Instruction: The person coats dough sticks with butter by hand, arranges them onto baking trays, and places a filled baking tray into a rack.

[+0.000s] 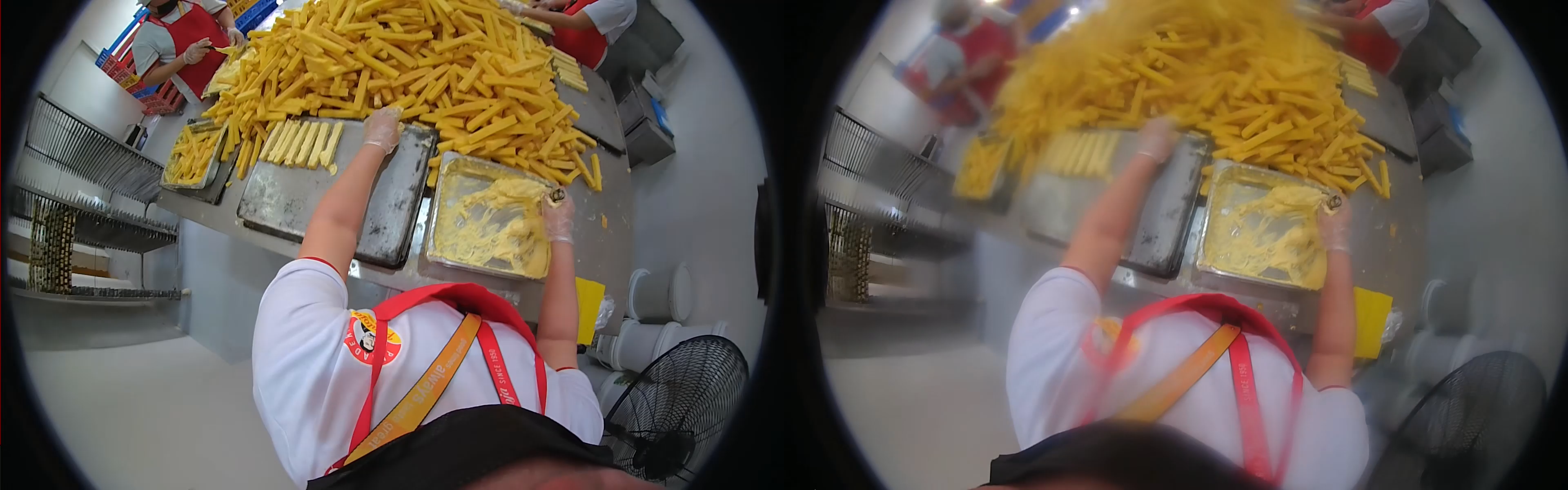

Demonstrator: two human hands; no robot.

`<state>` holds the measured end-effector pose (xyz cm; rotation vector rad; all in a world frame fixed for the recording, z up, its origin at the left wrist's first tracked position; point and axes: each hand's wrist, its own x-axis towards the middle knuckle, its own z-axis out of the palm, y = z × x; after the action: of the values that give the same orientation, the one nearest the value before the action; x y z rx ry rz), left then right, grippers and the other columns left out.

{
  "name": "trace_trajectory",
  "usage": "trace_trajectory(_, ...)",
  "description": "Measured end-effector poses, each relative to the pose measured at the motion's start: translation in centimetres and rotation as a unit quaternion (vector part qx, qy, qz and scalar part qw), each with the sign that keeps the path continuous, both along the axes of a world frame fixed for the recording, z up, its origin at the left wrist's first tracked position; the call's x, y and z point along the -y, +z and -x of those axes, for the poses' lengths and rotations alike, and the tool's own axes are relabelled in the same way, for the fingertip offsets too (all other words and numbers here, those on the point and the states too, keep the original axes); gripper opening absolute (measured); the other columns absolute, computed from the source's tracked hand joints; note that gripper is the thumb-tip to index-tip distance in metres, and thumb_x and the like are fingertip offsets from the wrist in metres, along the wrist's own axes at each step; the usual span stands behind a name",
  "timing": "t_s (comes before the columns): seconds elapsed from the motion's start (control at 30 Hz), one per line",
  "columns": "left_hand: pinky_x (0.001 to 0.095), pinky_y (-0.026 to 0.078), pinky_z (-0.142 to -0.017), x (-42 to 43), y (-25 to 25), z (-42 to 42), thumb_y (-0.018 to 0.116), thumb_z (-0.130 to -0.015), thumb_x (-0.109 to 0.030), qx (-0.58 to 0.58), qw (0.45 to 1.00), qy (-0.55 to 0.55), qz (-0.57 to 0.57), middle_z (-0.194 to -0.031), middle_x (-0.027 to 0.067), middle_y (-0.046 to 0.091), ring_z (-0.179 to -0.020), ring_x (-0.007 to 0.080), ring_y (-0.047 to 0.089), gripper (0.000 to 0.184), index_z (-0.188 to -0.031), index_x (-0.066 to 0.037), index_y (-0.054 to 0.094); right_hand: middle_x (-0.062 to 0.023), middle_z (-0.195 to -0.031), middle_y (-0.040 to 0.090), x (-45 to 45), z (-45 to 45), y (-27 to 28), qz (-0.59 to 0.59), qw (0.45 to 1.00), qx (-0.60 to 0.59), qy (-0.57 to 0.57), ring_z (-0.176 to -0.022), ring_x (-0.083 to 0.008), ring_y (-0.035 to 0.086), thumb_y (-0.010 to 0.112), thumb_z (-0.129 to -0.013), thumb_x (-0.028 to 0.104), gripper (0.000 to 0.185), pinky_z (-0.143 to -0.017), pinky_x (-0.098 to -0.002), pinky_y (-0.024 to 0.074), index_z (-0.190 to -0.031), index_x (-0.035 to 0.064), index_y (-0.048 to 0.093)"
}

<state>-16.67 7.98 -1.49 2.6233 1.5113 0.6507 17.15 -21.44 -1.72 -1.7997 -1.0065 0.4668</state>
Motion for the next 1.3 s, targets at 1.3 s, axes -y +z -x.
trace_trajectory(1.3,0.0467,0.049,-0.08,19.0,-1.7,-6.4,0.059,-0.075,0.0,0.29,0.911,-0.249,0.153,-0.092,0.0234,0.064,-0.092,0.0432,0.061,0.027,-0.102,-0.001,0.061,-0.0094,-0.09,0.066,1.0,10.9,3.9,-0.146,0.968,-0.172,0.11,-0.07,-0.0155,0.066,0.065,-0.092,0.005,0.018,-0.062,-0.0277,0.0583,-0.107,-0.0023,0.058)
